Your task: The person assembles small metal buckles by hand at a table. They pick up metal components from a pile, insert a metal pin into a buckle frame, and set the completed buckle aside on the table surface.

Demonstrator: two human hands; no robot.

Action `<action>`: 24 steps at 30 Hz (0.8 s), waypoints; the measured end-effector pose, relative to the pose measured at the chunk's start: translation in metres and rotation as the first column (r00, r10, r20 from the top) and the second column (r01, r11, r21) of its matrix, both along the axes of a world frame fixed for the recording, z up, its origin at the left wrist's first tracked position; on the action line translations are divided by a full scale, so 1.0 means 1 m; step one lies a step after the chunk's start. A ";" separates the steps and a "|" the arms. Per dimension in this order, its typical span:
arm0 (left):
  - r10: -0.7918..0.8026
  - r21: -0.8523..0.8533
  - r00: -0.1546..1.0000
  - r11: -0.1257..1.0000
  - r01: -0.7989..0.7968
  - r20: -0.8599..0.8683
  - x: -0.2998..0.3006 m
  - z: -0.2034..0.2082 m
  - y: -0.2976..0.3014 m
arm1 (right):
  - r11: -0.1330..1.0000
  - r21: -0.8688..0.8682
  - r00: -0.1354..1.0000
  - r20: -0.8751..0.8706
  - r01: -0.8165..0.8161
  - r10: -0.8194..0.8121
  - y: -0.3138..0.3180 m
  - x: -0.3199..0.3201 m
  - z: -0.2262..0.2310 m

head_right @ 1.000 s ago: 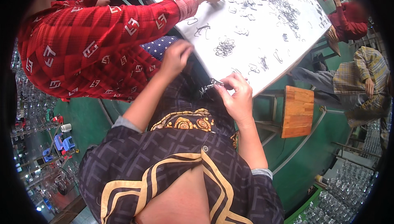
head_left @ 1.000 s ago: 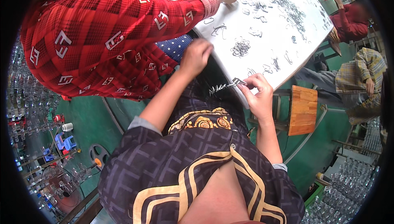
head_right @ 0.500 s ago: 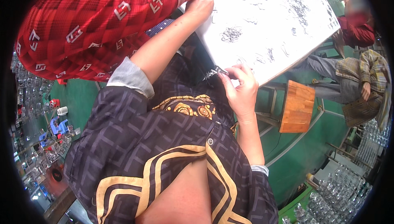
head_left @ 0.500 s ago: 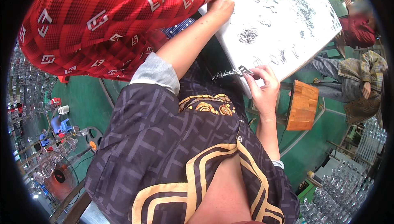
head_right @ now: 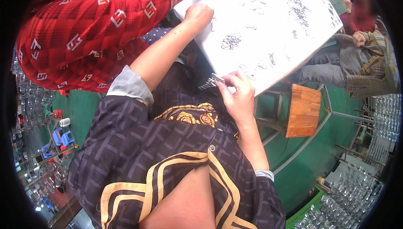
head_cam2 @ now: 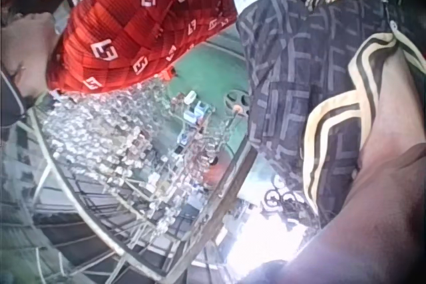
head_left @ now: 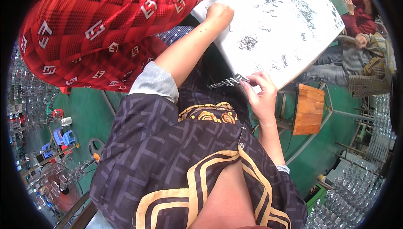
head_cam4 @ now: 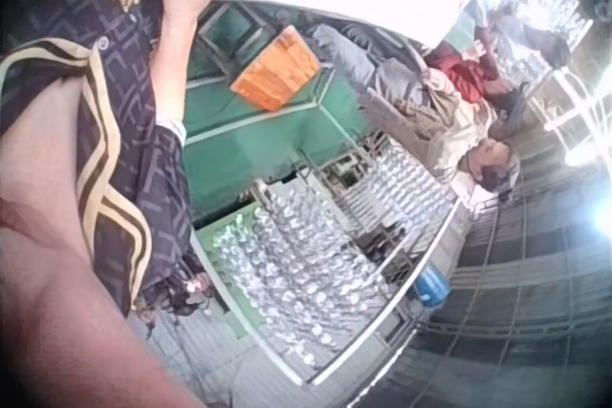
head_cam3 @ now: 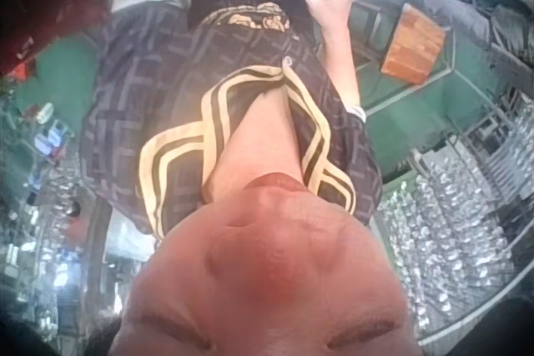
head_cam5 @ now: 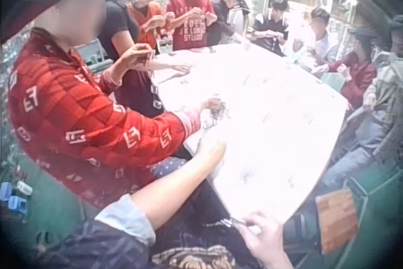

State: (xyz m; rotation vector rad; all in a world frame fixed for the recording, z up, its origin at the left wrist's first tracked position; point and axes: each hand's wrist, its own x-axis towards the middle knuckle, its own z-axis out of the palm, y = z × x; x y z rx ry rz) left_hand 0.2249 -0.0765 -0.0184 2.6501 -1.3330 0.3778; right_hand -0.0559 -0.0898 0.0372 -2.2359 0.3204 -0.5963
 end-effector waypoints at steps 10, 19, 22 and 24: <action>-0.156 -0.581 0.832 0.782 -0.225 -0.532 0.002 -0.019 0.034 | 0.999 0.008 0.998 0.037 0.044 -0.044 -0.007 0.000 -0.007; -0.809 -0.760 0.010 0.547 -0.353 -0.587 -0.124 0.023 0.105 | 0.997 0.053 0.998 0.009 0.064 -0.064 -0.007 0.011 -0.006; -0.761 -0.758 0.118 0.592 -0.275 -0.638 -0.140 0.019 0.111 | 0.998 0.038 0.998 0.016 0.053 -0.054 -0.006 0.014 -0.004; -0.763 -0.786 0.211 0.556 -0.270 -0.611 -0.143 0.011 0.108 | 0.998 0.038 0.999 0.022 0.048 -0.049 -0.005 0.015 -0.004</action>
